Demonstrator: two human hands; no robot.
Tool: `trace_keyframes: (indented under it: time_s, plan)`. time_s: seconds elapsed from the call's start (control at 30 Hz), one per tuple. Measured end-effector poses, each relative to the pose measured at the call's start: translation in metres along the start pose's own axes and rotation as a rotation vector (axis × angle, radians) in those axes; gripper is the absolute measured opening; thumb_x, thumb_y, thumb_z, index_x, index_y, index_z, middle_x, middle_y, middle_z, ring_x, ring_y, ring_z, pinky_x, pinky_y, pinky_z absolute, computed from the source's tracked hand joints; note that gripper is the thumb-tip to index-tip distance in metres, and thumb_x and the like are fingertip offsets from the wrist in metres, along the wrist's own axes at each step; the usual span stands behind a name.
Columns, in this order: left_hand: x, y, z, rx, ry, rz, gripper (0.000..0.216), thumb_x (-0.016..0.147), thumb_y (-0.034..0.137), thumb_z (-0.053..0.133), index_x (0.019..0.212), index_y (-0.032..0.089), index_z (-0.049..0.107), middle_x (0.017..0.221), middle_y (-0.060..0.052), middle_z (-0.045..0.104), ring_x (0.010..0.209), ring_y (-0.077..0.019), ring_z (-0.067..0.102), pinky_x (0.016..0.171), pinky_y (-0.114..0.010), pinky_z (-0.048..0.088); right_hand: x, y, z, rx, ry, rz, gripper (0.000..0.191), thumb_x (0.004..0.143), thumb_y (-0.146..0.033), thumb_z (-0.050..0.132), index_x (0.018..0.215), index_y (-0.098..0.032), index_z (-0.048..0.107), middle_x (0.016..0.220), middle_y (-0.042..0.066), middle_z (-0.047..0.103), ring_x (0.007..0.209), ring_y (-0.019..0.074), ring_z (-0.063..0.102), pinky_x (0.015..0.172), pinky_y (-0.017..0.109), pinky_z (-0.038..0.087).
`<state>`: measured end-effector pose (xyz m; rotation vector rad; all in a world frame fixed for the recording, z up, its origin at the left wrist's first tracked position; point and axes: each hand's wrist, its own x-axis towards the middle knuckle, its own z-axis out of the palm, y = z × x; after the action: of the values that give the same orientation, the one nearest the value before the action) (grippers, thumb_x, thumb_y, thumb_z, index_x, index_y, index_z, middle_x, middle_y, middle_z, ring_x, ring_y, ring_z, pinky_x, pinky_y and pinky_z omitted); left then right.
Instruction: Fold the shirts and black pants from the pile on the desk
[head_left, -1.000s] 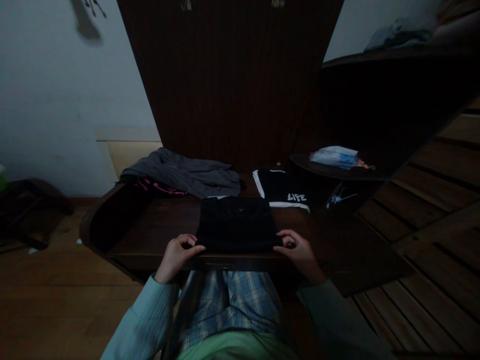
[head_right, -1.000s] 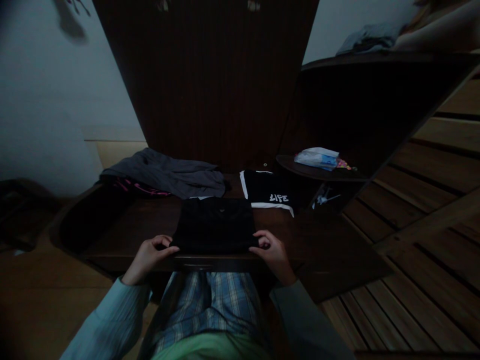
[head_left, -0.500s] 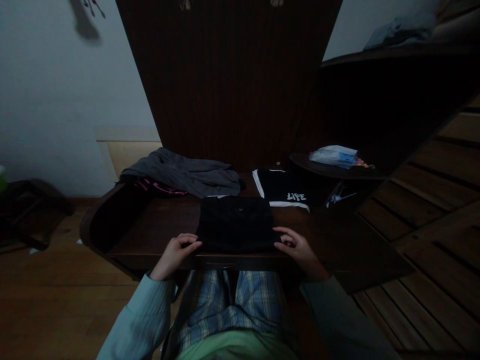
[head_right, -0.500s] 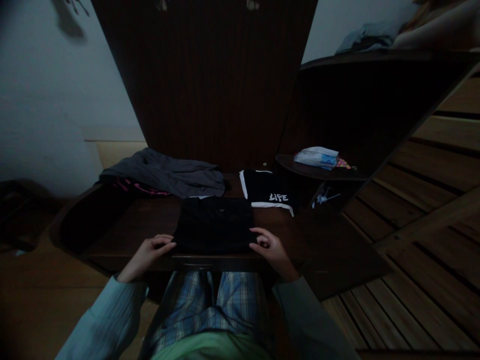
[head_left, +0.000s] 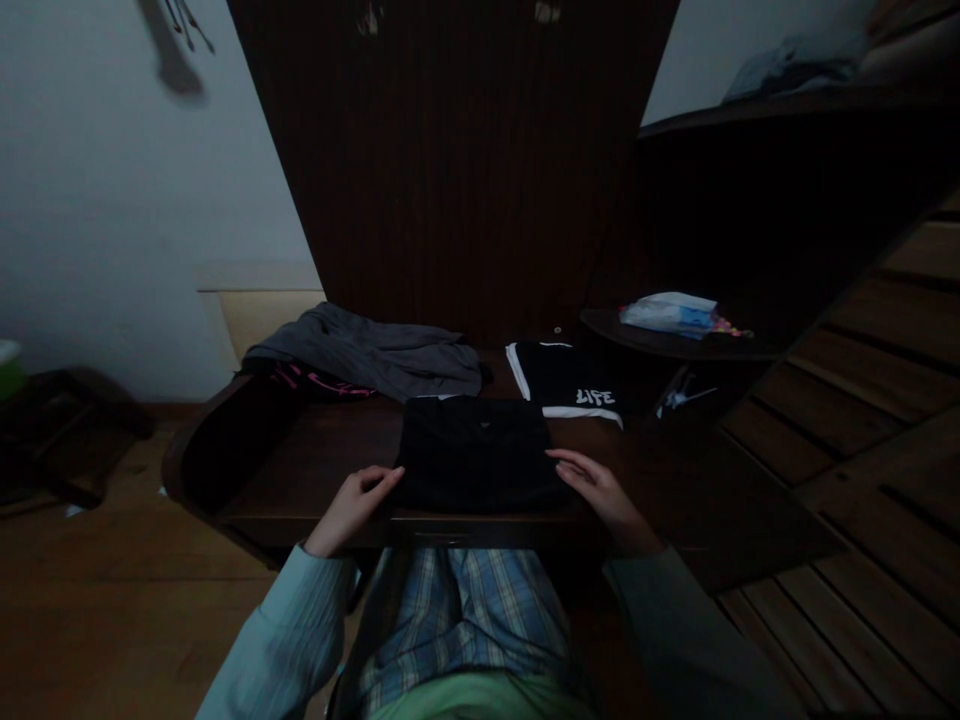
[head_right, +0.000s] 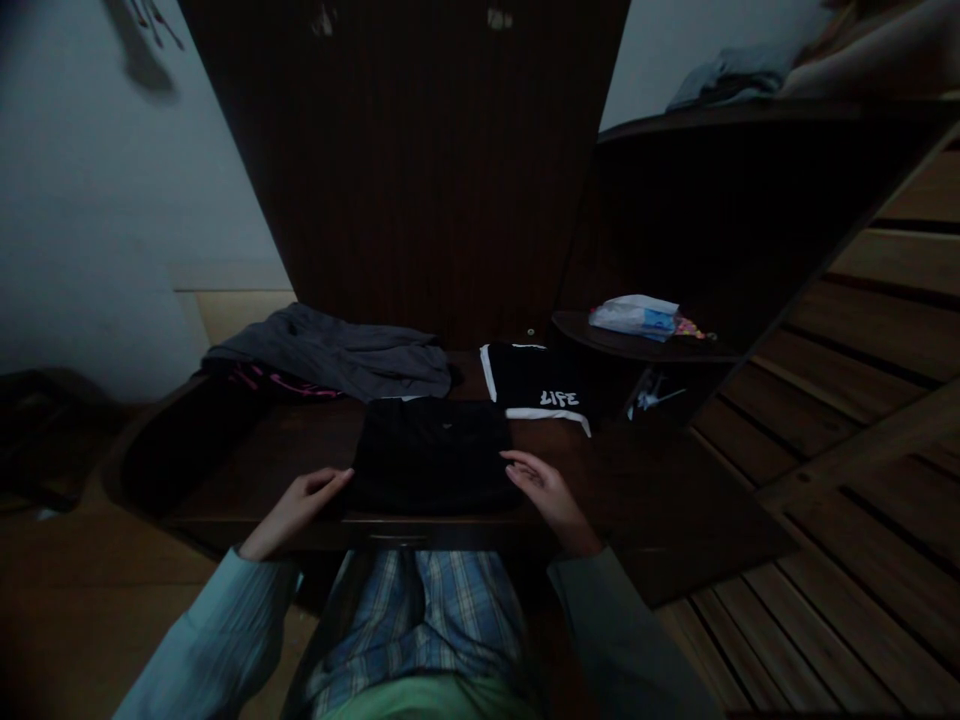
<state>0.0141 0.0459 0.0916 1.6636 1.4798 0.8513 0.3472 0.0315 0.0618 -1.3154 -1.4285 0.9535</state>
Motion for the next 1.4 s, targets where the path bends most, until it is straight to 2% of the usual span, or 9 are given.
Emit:
trace_keyframes:
  time_s: [0.17,0.3,0.53,0.73,0.83,1.0,1.13,1.27,1.4]
  plan:
    - [0.006,0.000,0.006,-0.009,0.095,0.023,0.036,0.060,0.052,0.056,0.057,0.016,0.053,0.054,0.003,0.050,0.056,-0.0126,0.049,0.053,-0.022,0.038,0.009,0.002,0.008,-0.069,0.043,0.001,0.045,0.066,-0.043,0.058,0.101,-0.015,0.062,0.063,0.000,0.054,0.052,0.0097,0.044,0.049,0.022,0.038]
    - [0.007,-0.008,0.008,-0.026,0.230,0.105,0.035,0.063,0.051,0.055,0.056,0.017,0.048,0.063,0.001,0.053,0.064,-0.0133,0.051,0.058,-0.022,0.040,0.008,0.005,0.012,-0.147,0.148,-0.131,0.037,0.067,-0.039,0.057,0.098,-0.019,0.064,0.085,0.005,0.056,0.056,0.0095,0.043,0.049,0.022,0.039]
    - [0.012,-0.017,0.014,0.080,0.239,0.042,0.032,0.068,0.050,0.048,0.064,0.018,0.051,0.061,0.001,0.055,0.062,-0.0148,0.052,0.056,-0.023,0.040,0.012,0.005,0.010,-0.248,0.039,-0.036,0.043,0.068,-0.038,0.058,0.106,-0.019,0.060,0.053,-0.004,0.046,0.045,0.0085,0.037,0.044,0.021,0.034]
    - [0.017,-0.013,0.015,0.152,0.295,0.012,0.030,0.073,0.045,0.039,0.066,0.018,0.052,0.064,0.000,0.057,0.064,-0.0159,0.055,0.059,-0.024,0.040,0.028,-0.003,0.021,-0.289,0.097,-0.203,0.039,0.070,-0.034,0.055,0.106,-0.021,0.059,0.105,0.007,0.056,0.085,0.0183,0.053,0.069,0.029,0.043]
    - [0.018,-0.013,0.012,0.141,0.285,0.010,0.034,0.075,0.044,0.033,0.068,0.018,0.054,0.064,0.000,0.059,0.065,-0.0157,0.055,0.059,-0.023,0.040,0.032,0.002,0.024,-0.296,0.131,-0.200,0.039,0.069,-0.032,0.055,0.106,-0.021,0.059,0.111,0.008,0.054,0.096,0.0211,0.051,0.070,0.029,0.044]
    - [0.032,-0.012,0.008,0.222,0.154,0.008,0.038,0.075,0.051,0.037,0.066,0.018,0.054,0.063,0.000,0.060,0.065,-0.0158,0.056,0.058,-0.022,0.039,0.034,0.013,0.024,-0.325,0.122,-0.158,0.035,0.072,-0.034,0.052,0.105,-0.022,0.059,0.102,0.008,0.059,0.072,0.0166,0.055,0.061,0.029,0.044]
    - [0.037,-0.004,0.013,0.472,0.164,0.005,0.031,0.079,0.041,0.038,0.059,0.019,0.047,0.059,-0.001,0.057,0.061,-0.0159,0.056,0.052,-0.022,0.034,0.037,0.016,0.023,-0.328,0.133,-0.176,0.036,0.070,-0.032,0.055,0.103,-0.021,0.060,0.109,0.008,0.057,0.093,0.0214,0.054,0.077,0.034,0.044]
    - [0.015,0.001,0.017,0.612,0.155,-0.024,0.024,0.080,0.037,0.040,0.064,0.021,0.049,0.061,-0.003,0.060,0.063,-0.0182,0.059,0.051,-0.023,0.033,0.029,0.013,0.017,-0.278,0.041,-0.202,0.035,0.070,-0.032,0.056,0.104,-0.023,0.060,0.106,0.006,0.058,0.098,0.0211,0.053,0.084,0.035,0.042]
    - [0.002,0.000,0.006,0.491,0.037,-0.039,0.027,0.073,0.046,0.048,0.066,0.021,0.055,0.062,-0.003,0.063,0.062,-0.0190,0.060,0.053,-0.024,0.037,0.028,0.004,0.003,-0.186,-0.105,-0.098,0.036,0.070,-0.036,0.058,0.103,-0.022,0.060,0.096,0.005,0.063,0.081,0.0182,0.058,0.067,0.029,0.047]
